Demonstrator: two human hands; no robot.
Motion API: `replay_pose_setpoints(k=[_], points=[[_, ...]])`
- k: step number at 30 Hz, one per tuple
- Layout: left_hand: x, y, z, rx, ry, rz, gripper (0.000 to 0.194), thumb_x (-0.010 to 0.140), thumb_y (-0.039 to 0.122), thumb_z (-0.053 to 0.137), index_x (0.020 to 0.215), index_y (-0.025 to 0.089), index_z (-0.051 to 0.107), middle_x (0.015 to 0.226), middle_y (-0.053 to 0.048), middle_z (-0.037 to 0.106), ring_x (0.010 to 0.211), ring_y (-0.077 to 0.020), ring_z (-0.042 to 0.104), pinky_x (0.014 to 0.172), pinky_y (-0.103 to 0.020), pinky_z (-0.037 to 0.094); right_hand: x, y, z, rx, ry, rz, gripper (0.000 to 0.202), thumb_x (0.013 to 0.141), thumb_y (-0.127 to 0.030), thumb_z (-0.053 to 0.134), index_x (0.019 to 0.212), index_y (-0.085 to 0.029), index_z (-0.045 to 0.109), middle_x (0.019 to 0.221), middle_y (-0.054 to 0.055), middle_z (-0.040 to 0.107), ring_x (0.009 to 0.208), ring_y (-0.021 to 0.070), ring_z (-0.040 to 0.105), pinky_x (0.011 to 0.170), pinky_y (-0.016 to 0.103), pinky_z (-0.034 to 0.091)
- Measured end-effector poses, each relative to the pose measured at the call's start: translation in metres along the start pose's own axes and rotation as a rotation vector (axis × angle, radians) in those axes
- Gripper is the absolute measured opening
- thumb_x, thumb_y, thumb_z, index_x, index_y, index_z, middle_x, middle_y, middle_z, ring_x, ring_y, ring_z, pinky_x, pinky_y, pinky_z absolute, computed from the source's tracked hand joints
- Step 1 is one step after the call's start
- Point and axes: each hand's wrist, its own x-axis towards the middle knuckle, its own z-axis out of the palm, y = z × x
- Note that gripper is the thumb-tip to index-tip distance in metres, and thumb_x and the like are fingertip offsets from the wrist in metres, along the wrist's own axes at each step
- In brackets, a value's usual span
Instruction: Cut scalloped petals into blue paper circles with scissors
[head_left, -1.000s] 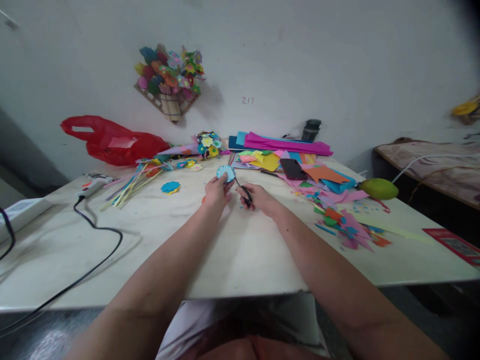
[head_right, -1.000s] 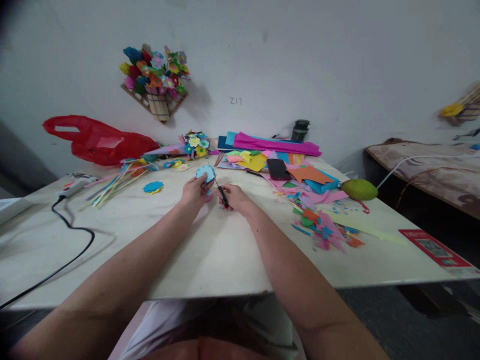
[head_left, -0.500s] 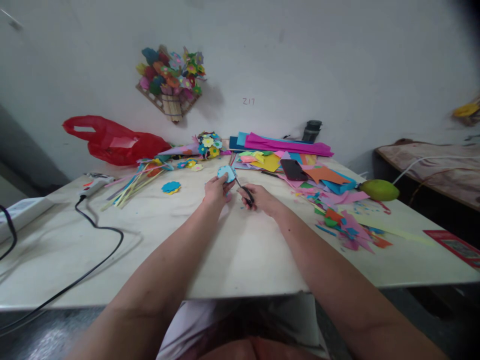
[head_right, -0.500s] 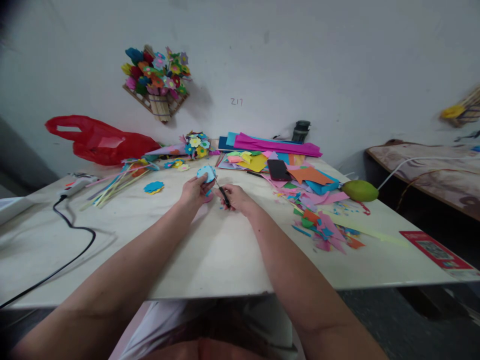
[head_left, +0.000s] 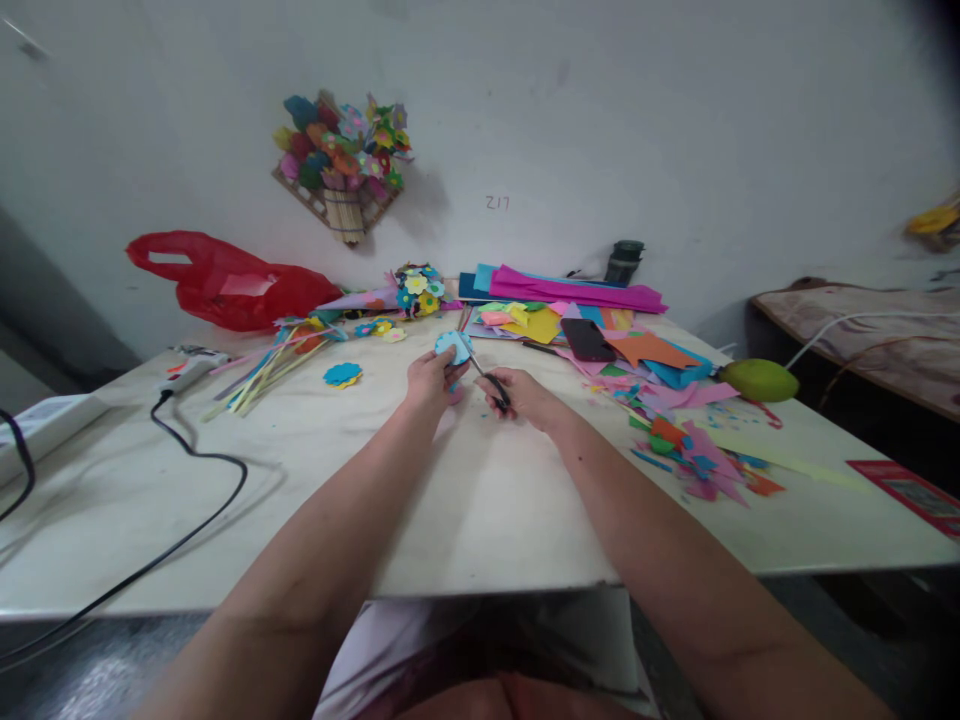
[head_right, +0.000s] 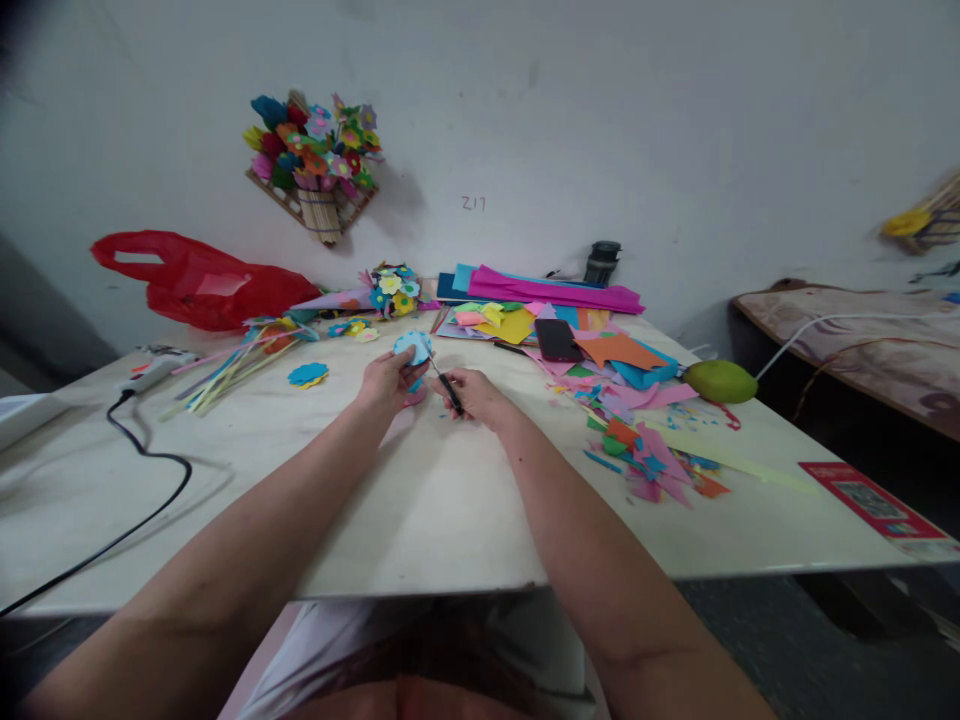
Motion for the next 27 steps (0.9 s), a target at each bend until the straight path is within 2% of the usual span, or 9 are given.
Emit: replay_pose_setpoints(k=[5,15,21,27], points=[[-0.0001,0.0006,0.0002,-0.004,0.004,0.013,0.017,0.079,0.005,0.076,0.078,0.015,0.062,0.076,-0.005,0.072,0.076,-0.0178,0.076,0.075,-0.027,0.059,0.0016,0.0023,-0.0016,0.003,-0.007,0.005,0.009,0.09,-0.022,0.063,0.082,-0.017,0.064,0.053,-0.006,0.057,0.038,0.0055,0.049,0.035,0.016,0.028],[0.0035,0.0004,-0.0024,0.022,-0.007,-0.019,0.02,0.074,0.009,0.081,0.083,0.016,0.064,0.077,-0.005,0.073,0.079,-0.0213,0.077,0.07,-0.029,0.059,0.0005,0.0006,-0.0015,0.014,-0.003,0.01,0.009,0.088,-0.022,0.063,0.081,-0.017,0.064,0.052,-0.006,0.056,0.037,0.0066,0.048,0.035,0.018,0.025],[0.0011,0.0021,-0.0005,0.007,0.006,-0.017,0.015,0.08,0.004,0.073,0.08,0.015,0.063,0.075,-0.005,0.072,0.07,-0.0165,0.074,0.072,-0.027,0.058,-0.0001,0.0003,-0.0032,0.007,-0.014,0.019,0.007,0.088,-0.02,0.063,0.082,-0.017,0.064,0.052,-0.005,0.056,0.038,0.0068,0.048,0.035,0.018,0.025],[0.0002,0.0028,-0.0009,0.01,-0.01,-0.032,0.014,0.08,0.004,0.073,0.077,0.015,0.064,0.075,-0.006,0.072,0.067,-0.0163,0.073,0.07,-0.026,0.057,-0.0027,-0.0028,-0.0042,-0.015,-0.013,0.023,0.008,0.089,-0.018,0.061,0.081,-0.017,0.063,0.052,-0.005,0.055,0.037,0.0063,0.046,0.034,0.018,0.023]])
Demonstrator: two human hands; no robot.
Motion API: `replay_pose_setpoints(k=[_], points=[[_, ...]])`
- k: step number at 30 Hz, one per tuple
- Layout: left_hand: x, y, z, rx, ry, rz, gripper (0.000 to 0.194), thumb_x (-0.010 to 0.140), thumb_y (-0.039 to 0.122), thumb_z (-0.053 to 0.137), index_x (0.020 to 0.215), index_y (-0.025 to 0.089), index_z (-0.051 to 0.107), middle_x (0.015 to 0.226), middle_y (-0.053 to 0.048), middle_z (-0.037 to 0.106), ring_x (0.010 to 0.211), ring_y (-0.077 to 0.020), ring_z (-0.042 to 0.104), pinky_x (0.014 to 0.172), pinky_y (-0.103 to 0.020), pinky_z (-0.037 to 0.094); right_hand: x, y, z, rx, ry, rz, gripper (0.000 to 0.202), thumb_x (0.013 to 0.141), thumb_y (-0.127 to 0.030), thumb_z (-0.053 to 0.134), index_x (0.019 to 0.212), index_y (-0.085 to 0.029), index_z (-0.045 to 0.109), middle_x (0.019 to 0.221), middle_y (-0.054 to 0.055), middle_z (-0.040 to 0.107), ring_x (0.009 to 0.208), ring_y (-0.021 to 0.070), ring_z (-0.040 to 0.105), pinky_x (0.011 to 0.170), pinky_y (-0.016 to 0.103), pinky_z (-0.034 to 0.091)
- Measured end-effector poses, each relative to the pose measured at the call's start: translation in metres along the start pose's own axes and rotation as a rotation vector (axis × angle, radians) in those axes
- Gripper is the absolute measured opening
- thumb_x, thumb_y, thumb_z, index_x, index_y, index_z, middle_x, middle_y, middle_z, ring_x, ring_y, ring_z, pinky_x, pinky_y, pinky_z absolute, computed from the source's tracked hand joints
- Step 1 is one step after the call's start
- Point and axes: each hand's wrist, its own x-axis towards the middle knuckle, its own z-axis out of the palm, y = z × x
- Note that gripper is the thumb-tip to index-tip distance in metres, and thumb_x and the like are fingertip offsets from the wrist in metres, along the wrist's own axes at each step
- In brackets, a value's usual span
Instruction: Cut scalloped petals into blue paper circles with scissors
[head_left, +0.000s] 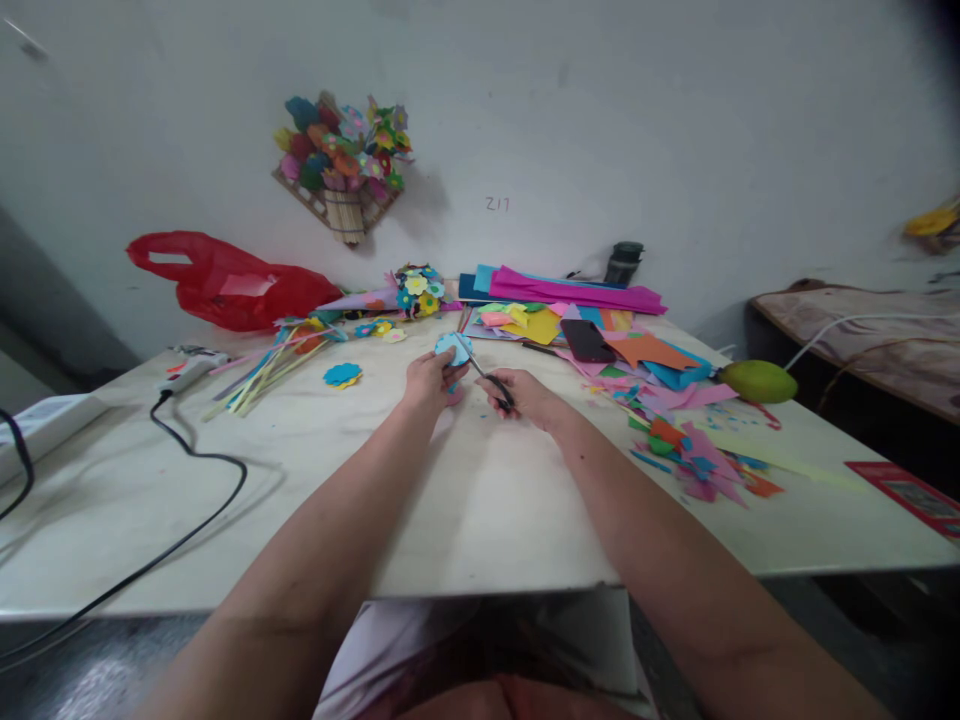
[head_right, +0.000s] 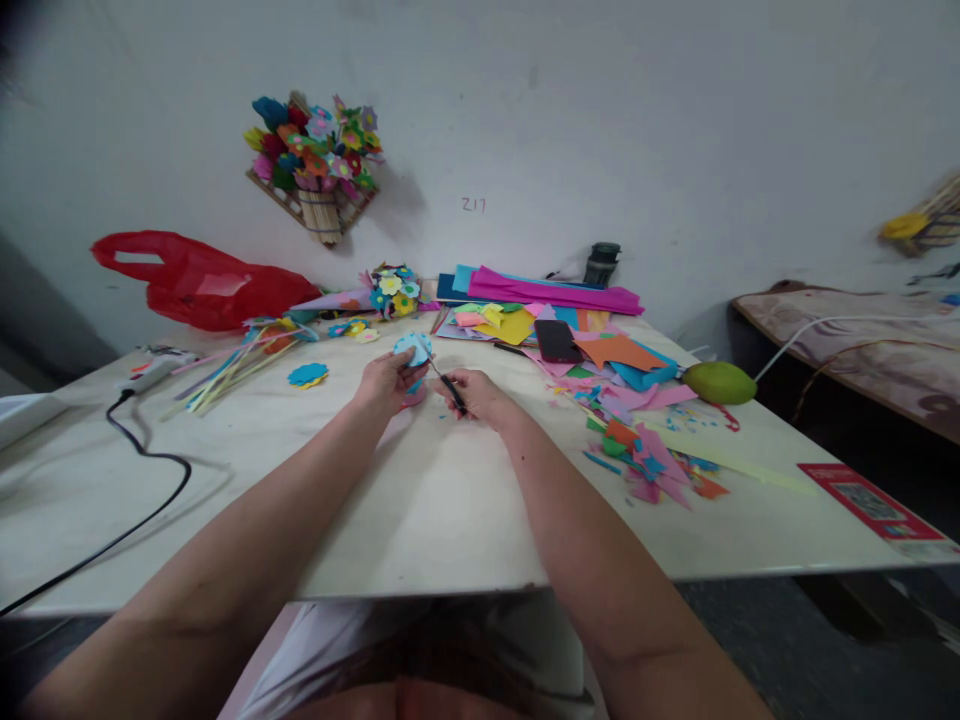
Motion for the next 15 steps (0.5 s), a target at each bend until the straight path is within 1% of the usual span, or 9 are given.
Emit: replay_pose_setpoints(k=[3,6,12,15], points=[[-0.0012,0.0008,0.0004,0.0,0.004,0.002,0.016,0.079,0.004,0.073,0.077,0.015,0.063,0.073,-0.005,0.072,0.063,-0.0153,0.071,0.068,-0.026,0.058,0.0021,0.0025,-0.0016,0.006,-0.01,-0.003,0.012,0.089,-0.013,0.056,0.08,-0.016,0.063,0.053,-0.005,0.055,0.037,0.0064,0.047,0.035,0.018,0.023],[-0.0022,0.0014,0.0011,0.006,0.001,0.007,0.014,0.08,0.003,0.071,0.079,0.015,0.064,0.072,-0.005,0.071,0.063,-0.0152,0.071,0.068,-0.026,0.058,0.0046,0.0059,-0.0035,0.005,-0.02,-0.014,0.013,0.089,-0.011,0.054,0.083,-0.016,0.065,0.054,-0.005,0.056,0.038,0.0061,0.047,0.035,0.018,0.022],[-0.0014,0.0017,0.0013,0.023,0.01,-0.017,0.012,0.081,0.005,0.071,0.083,0.014,0.064,0.071,-0.004,0.071,0.061,-0.0141,0.071,0.066,-0.024,0.058,0.0056,0.0074,-0.0045,0.031,-0.029,-0.012,0.007,0.087,-0.016,0.059,0.084,-0.016,0.065,0.054,-0.005,0.056,0.038,0.0066,0.048,0.036,0.019,0.022],[-0.0024,0.0022,0.0018,0.015,0.006,-0.012,0.01,0.084,0.004,0.068,0.084,0.013,0.065,0.072,-0.005,0.071,0.063,-0.0145,0.072,0.067,-0.024,0.058,0.0061,0.0074,-0.0045,0.039,-0.026,-0.017,0.006,0.087,-0.018,0.06,0.085,-0.015,0.065,0.054,-0.004,0.056,0.039,0.007,0.047,0.037,0.02,0.022]])
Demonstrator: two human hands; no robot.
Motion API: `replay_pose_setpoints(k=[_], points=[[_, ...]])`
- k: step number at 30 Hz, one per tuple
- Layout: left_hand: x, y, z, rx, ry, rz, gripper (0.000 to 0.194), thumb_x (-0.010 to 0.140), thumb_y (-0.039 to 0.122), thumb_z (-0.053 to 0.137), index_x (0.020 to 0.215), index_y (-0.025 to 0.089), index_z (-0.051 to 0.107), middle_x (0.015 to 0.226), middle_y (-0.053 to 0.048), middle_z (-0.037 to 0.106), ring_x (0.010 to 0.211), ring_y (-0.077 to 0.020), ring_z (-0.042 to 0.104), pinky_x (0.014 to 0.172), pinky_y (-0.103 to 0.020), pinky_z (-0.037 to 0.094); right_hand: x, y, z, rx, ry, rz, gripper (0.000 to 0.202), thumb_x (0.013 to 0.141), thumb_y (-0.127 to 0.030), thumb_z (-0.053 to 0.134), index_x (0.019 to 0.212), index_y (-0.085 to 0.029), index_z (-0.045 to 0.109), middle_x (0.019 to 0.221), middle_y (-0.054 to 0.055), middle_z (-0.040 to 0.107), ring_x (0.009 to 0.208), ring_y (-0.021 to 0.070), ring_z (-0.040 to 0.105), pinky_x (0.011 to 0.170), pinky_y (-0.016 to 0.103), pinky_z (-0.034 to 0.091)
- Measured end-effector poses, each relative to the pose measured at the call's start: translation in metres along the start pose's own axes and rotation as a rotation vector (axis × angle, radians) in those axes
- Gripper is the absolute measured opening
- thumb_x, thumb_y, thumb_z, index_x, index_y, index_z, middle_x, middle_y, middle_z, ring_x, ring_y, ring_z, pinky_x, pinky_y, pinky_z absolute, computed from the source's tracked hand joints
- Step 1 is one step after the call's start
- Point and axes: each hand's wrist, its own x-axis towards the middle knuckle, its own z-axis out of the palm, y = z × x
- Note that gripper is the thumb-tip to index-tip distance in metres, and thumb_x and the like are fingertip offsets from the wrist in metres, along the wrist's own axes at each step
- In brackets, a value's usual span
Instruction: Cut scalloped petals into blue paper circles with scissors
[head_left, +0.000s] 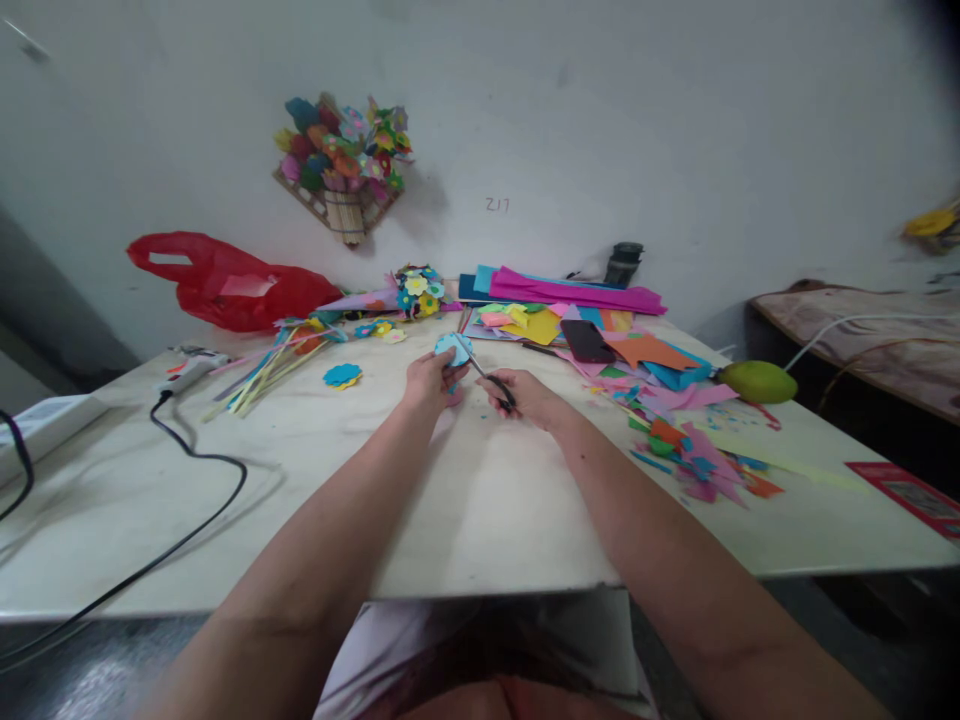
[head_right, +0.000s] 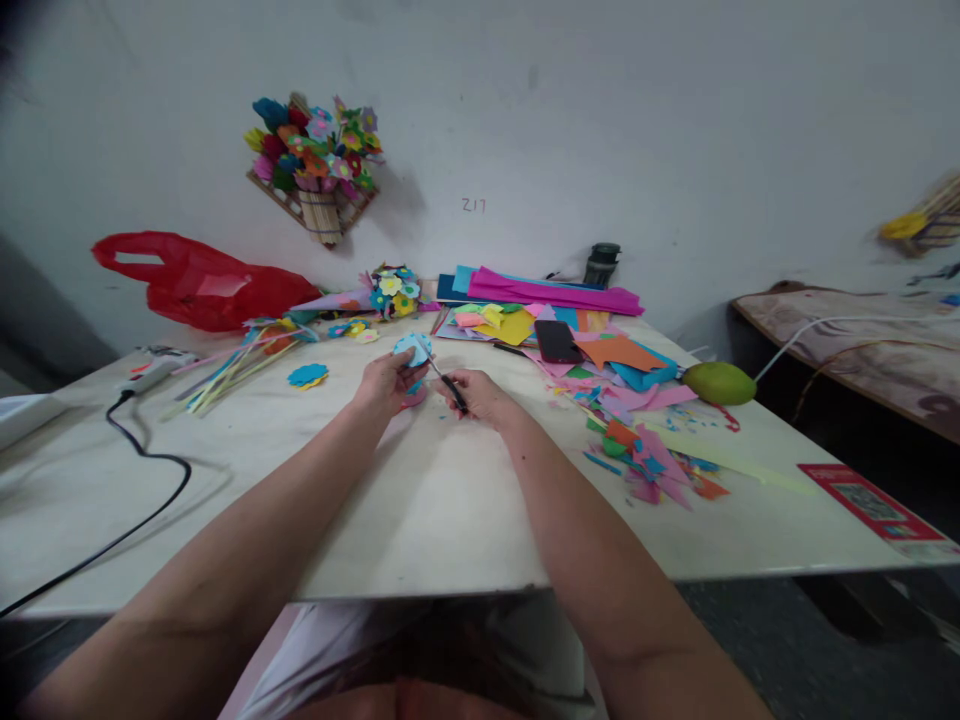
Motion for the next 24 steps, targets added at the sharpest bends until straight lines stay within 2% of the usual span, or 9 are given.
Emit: replay_pose_setpoints(k=[15,24], points=[[-0.0013,0.0002,0.0024,-0.048,0.041,-0.008,0.008,0.083,0.005,0.066,0.084,0.013,0.066,0.074,-0.007,0.072,0.065,-0.0164,0.071,0.069,-0.027,0.058,0.0019,0.0017,0.0002,0.038,-0.002,-0.018,0.012,0.082,-0.019,0.058,0.089,-0.015,0.067,0.053,-0.004,0.057,0.039,0.0078,0.047,0.037,0.02,0.022],[-0.0034,0.0019,0.0029,-0.04,0.046,-0.022,0.01,0.083,0.005,0.065,0.082,0.015,0.064,0.071,-0.005,0.071,0.06,-0.0149,0.069,0.063,-0.025,0.058,0.0043,0.0051,-0.0029,0.06,-0.027,-0.018,0.012,0.081,-0.02,0.06,0.088,-0.015,0.068,0.054,-0.004,0.056,0.041,0.0077,0.045,0.039,0.02,0.024]])
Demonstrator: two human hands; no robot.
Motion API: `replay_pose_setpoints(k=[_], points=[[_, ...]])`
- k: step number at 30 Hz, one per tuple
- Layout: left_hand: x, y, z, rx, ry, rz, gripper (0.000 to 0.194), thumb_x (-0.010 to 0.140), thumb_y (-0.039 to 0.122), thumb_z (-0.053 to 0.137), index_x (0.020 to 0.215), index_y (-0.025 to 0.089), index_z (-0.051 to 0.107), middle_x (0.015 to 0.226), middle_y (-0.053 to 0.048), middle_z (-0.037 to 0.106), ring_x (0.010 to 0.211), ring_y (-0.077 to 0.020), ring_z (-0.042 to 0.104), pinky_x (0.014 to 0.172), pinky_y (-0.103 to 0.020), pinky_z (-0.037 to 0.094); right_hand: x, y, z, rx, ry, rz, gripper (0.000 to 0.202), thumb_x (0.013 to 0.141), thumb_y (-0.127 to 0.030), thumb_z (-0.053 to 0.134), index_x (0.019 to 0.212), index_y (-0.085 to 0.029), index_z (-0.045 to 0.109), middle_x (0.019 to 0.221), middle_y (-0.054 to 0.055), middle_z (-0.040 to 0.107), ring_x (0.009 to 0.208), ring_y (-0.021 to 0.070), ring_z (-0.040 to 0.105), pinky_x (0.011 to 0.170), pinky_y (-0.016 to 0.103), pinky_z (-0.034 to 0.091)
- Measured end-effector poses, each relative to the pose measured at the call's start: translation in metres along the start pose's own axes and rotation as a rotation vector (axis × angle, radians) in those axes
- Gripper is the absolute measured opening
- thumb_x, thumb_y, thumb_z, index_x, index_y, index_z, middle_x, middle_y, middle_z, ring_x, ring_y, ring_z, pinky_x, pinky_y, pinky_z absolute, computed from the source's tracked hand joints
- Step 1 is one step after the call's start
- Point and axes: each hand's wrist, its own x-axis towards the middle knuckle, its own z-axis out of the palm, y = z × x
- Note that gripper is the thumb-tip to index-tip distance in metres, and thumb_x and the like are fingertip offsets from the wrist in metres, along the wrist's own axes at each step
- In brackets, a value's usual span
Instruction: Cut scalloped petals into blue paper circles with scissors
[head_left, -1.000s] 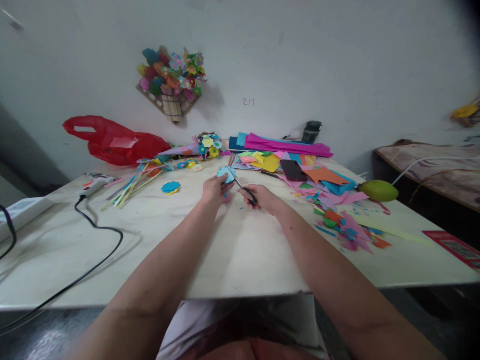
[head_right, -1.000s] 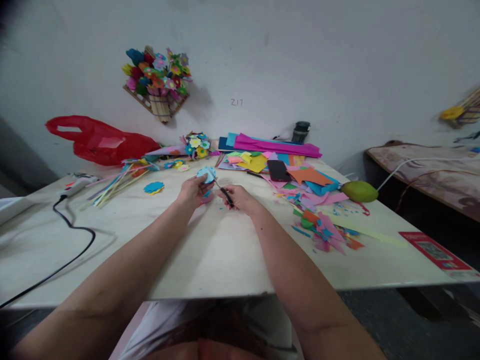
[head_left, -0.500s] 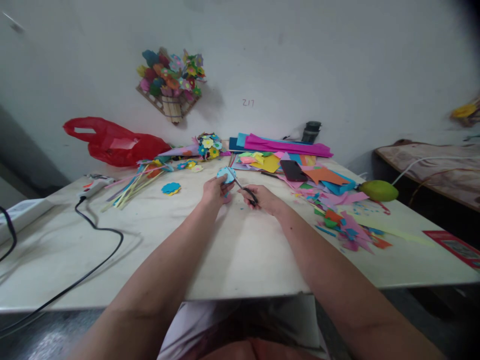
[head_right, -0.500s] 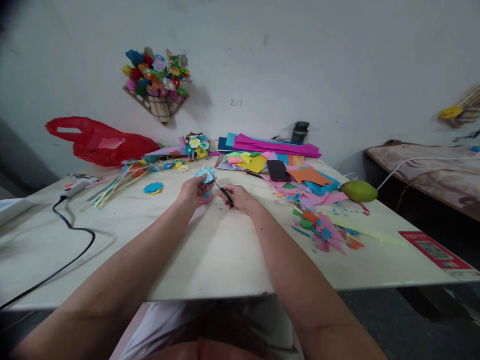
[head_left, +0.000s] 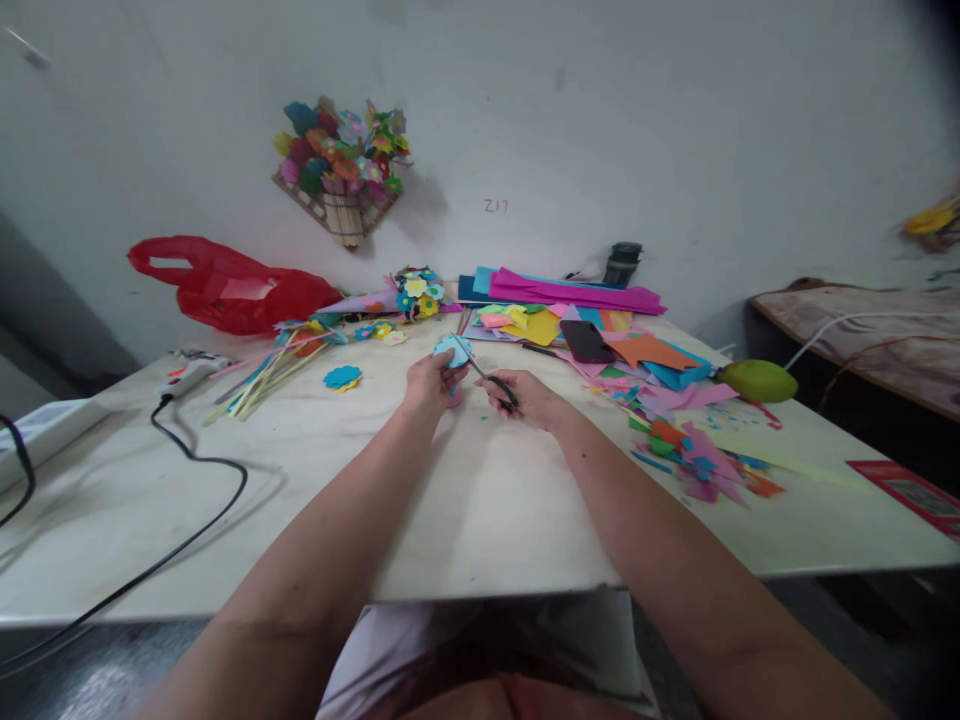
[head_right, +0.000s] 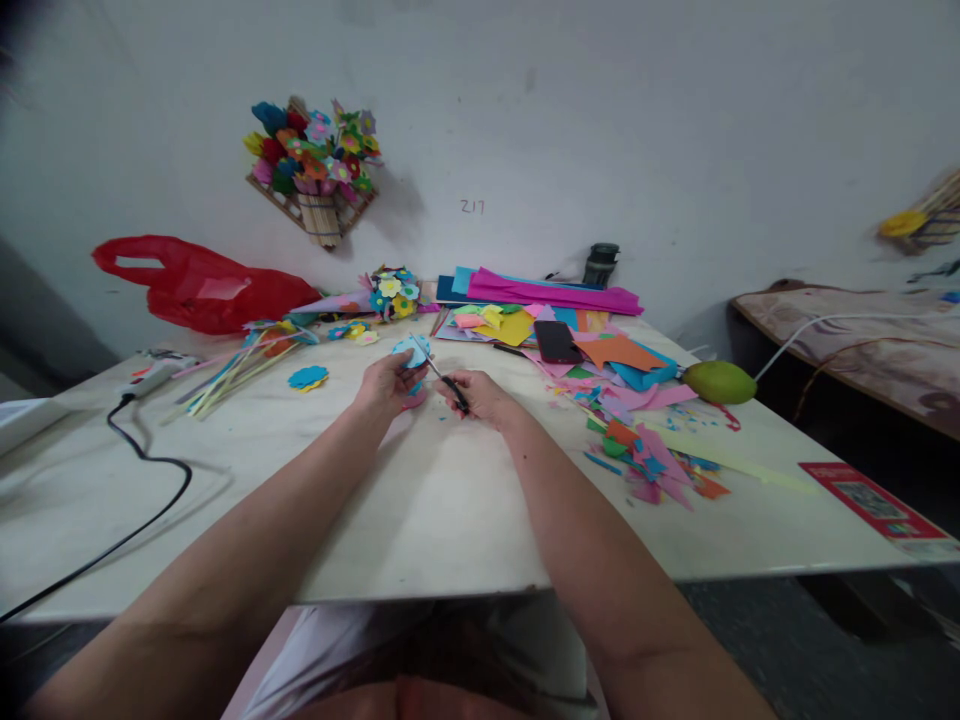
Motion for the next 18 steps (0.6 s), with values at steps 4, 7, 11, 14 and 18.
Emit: replay_pose_setpoints(k=[4,7,11,14,18], points=[[-0.0006,0.0004,-0.0008,0.013,-0.031,0.019,0.009,0.084,0.004,0.064,0.083,0.014,0.064,0.072,-0.006,0.072,0.06,-0.0142,0.069,0.063,-0.024,0.057,0.0012,0.0018,-0.0011,0.006,-0.003,-0.002,0.011,0.082,-0.019,0.061,0.089,-0.015,0.068,0.055,-0.003,0.056,0.042,0.0079,0.045,0.04,0.02,0.025],[-0.0011,0.0002,-0.0016,0.019,-0.045,0.029,0.01,0.083,0.004,0.065,0.083,0.014,0.064,0.072,-0.005,0.072,0.061,-0.0143,0.07,0.064,-0.024,0.058,0.0018,0.0031,-0.0022,0.003,-0.005,-0.008,0.012,0.082,-0.019,0.06,0.089,-0.014,0.068,0.056,-0.002,0.057,0.043,0.0079,0.046,0.04,0.019,0.026],[-0.001,-0.0004,-0.0019,0.025,-0.051,0.043,0.009,0.084,0.004,0.064,0.082,0.013,0.064,0.074,-0.006,0.072,0.061,-0.0143,0.07,0.066,-0.024,0.057,0.0008,0.0021,-0.0021,0.002,-0.008,-0.018,0.013,0.08,-0.019,0.06,0.088,-0.014,0.068,0.055,-0.003,0.057,0.042,0.0079,0.046,0.039,0.019,0.023],[-0.0007,-0.0007,-0.0018,0.026,-0.053,0.042,0.01,0.084,0.004,0.066,0.082,0.014,0.063,0.073,-0.006,0.072,0.061,-0.0142,0.071,0.066,-0.024,0.057,-0.0003,0.0004,-0.001,0.015,-0.009,-0.02,0.014,0.079,-0.021,0.06,0.088,-0.014,0.068,0.054,-0.003,0.056,0.041,0.0082,0.047,0.038,0.019,0.024],[-0.0006,-0.0015,-0.0018,0.029,-0.044,0.043,0.013,0.08,0.005,0.071,0.082,0.015,0.063,0.072,-0.004,0.072,0.062,-0.0147,0.071,0.066,-0.024,0.057,-0.0013,-0.0009,0.0006,0.013,0.004,-0.015,0.016,0.08,-0.021,0.06,0.091,-0.015,0.069,0.054,-0.003,0.057,0.041,0.0086,0.047,0.038,0.02,0.024]])
